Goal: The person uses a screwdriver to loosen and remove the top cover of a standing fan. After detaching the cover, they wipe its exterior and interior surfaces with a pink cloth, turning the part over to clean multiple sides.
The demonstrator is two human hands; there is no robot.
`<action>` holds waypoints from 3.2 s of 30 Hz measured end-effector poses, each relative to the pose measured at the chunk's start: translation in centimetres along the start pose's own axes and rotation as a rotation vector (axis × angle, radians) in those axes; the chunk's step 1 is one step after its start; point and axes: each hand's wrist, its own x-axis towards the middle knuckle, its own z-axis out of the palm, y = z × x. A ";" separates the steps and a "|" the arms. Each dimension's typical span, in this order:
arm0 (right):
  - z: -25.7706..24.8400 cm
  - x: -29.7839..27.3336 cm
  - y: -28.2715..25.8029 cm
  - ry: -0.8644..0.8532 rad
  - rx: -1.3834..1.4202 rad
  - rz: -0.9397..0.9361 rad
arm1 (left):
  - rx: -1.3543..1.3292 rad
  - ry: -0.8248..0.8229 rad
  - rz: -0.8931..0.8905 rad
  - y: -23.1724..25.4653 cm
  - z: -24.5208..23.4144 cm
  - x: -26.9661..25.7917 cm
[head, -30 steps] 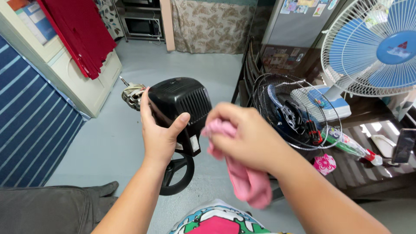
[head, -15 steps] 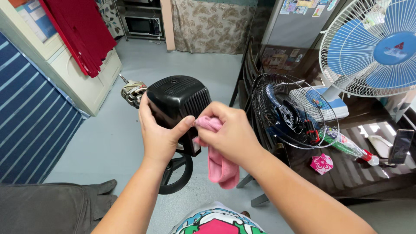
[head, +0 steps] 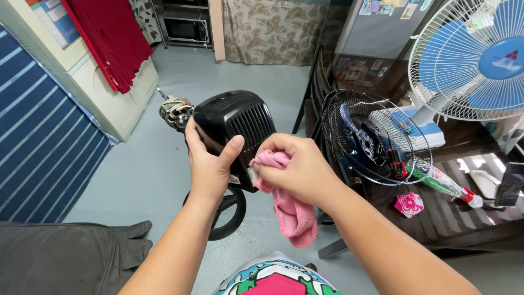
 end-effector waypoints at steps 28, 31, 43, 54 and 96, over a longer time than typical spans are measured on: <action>-0.5 1.5 0.0 0.023 0.040 -0.081 | -0.073 -0.202 -0.139 -1.0 -0.6 1.1; -1.2 2.1 0.6 -0.097 0.143 0.002 | -0.275 -0.098 -0.462 -2.4 0.3 0.4; -6.2 6.3 5.3 0.165 0.631 -0.400 | -0.594 0.052 -0.895 -4.2 -1.8 -1.8; -2.4 3.3 8.5 -0.129 0.379 0.036 | -0.688 0.103 -0.727 -4.5 -2.8 -1.8; 0.7 3.5 7.7 0.093 -0.032 -0.467 | -0.619 -0.064 -0.858 -1.8 -2.1 -0.8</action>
